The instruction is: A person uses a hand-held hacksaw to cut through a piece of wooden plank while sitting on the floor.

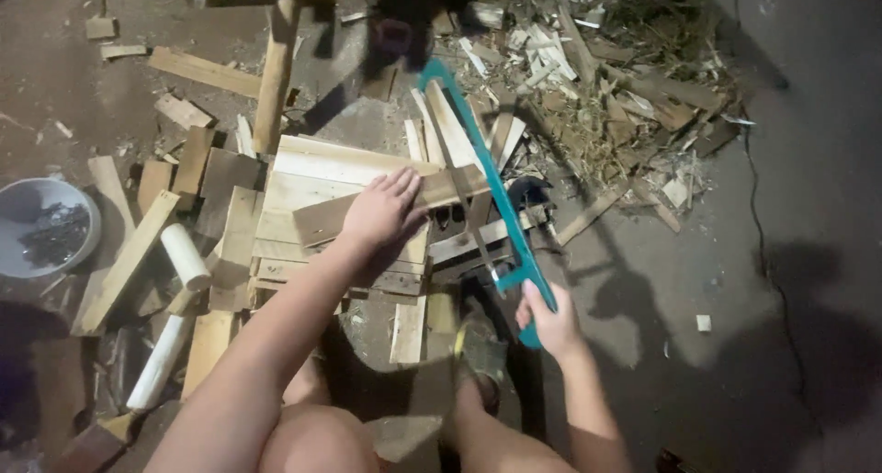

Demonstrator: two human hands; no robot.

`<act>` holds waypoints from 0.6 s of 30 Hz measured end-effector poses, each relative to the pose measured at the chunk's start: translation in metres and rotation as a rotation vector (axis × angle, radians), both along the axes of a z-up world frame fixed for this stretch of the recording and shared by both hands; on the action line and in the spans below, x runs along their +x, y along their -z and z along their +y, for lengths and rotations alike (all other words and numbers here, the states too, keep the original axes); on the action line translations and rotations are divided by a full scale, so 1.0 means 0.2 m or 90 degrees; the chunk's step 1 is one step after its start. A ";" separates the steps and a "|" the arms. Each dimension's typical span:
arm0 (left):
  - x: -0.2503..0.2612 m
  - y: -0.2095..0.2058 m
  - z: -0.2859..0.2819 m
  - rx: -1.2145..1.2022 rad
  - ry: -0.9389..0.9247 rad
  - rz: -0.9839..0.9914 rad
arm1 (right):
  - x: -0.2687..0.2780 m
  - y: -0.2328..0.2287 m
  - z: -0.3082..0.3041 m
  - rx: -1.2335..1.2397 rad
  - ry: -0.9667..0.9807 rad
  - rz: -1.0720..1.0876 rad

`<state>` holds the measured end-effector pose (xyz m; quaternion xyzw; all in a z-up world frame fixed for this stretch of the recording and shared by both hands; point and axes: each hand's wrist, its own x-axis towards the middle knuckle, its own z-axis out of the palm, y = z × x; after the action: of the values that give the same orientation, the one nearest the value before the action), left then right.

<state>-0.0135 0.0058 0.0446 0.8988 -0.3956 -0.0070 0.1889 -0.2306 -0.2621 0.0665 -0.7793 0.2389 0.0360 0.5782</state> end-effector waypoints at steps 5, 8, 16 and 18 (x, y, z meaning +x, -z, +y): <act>0.04 0.16 -0.02 0.018 0.021 -0.019 | -0.03 -0.14 0.08 0.053 0.035 0.004; 0.09 0.24 -0.03 0.015 0.030 -0.024 | -0.02 -0.24 0.08 0.033 0.019 0.024; 0.06 0.19 -0.03 0.022 0.014 0.019 | -0.14 -0.54 0.12 0.012 0.017 0.137; 0.07 0.22 -0.03 0.022 0.022 0.020 | -0.15 -0.55 0.11 0.013 0.043 0.138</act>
<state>0.0008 0.0004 0.0007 0.8948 -0.4077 -0.0309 0.1792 -0.2612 -0.2392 0.1761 -0.7561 0.3261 0.1031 0.5579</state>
